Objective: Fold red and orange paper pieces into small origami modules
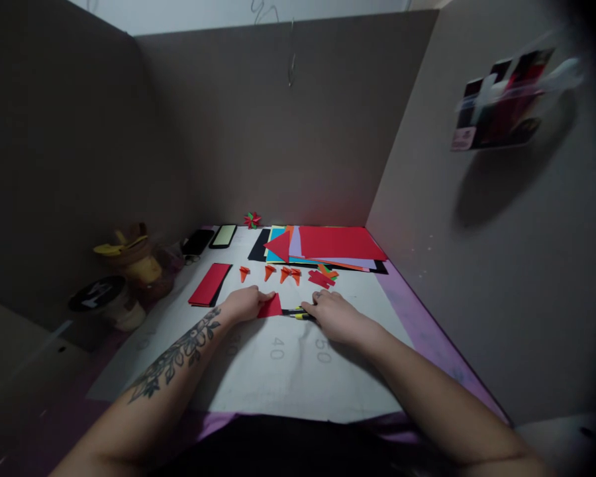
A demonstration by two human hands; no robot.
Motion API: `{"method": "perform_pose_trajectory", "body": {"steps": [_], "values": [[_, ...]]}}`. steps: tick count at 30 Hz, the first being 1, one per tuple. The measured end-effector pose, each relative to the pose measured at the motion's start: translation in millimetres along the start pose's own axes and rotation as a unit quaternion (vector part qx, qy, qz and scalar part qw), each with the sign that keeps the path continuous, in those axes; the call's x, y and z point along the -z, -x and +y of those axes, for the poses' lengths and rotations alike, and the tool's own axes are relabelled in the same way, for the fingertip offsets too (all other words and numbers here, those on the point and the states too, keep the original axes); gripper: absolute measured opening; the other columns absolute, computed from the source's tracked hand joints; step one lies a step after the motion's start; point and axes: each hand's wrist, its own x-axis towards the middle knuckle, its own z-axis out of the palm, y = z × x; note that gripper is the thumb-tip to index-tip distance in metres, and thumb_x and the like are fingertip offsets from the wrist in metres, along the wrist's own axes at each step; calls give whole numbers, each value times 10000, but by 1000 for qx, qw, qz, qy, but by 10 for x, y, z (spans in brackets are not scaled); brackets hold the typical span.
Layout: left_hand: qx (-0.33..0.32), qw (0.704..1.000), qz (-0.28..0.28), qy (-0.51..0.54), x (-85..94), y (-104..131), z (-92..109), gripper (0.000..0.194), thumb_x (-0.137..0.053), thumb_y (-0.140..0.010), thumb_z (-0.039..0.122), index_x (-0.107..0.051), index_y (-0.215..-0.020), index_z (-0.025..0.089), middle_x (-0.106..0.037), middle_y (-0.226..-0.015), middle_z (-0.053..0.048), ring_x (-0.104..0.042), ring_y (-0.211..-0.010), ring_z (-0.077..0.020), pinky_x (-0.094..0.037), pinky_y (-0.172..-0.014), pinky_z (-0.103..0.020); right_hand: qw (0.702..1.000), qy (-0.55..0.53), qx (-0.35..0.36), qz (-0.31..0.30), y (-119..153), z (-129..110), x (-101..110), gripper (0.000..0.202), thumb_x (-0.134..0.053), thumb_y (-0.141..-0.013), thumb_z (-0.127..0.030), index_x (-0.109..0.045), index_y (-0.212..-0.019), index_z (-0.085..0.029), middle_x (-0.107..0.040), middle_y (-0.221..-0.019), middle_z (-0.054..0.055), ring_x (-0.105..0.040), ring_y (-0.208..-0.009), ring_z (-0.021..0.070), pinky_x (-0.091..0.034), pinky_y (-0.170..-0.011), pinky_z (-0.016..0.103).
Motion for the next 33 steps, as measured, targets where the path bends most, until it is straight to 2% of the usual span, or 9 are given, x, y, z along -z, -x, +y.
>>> {"method": "perform_pose_trajectory", "body": {"steps": [5,9,14,20,28,33], "values": [[-3,1000,16,17,7,16,15,418,-333,-899,366,-543,-1260,366,-633,-883,-78,-604,-698,-215,-403,-637,-281,1000,6,-5,-9,-4,-44,9,451,-493,-736,-91,-573,-1170,-183,-592,-992,164,-530,-896,291,-354,-691,348],[6,1000,-4,-1,34,17,41,430,-301,-909,390,-530,-1271,362,-633,-897,-86,-616,-741,-222,-405,-621,-275,1000,1,-12,-18,-10,-83,4,469,-522,-723,-100,-553,-1183,-186,-577,-1038,162,-522,-936,292,-353,-712,339],[8,1000,-16,-19,46,19,50,446,-265,-920,384,-496,-1300,357,-628,-914,-83,-617,-762,-214,-402,-629,-265,999,9,-21,-33,37,-112,29,398,-499,-749,-112,-563,-1136,-185,-571,-1022,147,-519,-937,280,-355,-707,331],[8,1000,-22,-15,54,23,57,434,-318,-903,368,-505,-1294,350,-631,-903,-84,-614,-748,-224,-387,-616,-273,999,6,-21,-40,12,-186,51,420,-533,-721,-134,-564,-1138,-166,-572,-1036,156,-520,-944,290,-360,-713,338],[17,999,-2,47,17,6,16,412,-377,-880,463,-630,-1160,297,-642,-876,-73,-605,-723,-207,-401,-679,-272,999,-4,-19,-29,12,-189,0,395,-521,-747,-153,-568,-1138,-183,-584,-1012,145,-527,-907,277,-357,-719,334],[1,999,3,54,1,-8,-8,406,-393,-875,451,-603,-1196,318,-647,-869,-67,-610,-726,-212,-401,-675,-275,1000,-6,-16,-23,-19,-229,-28,447,-527,-708,-119,-562,-1149,-178,-588,-1007,145,-530,-906,281,-363,-714,336]]}}
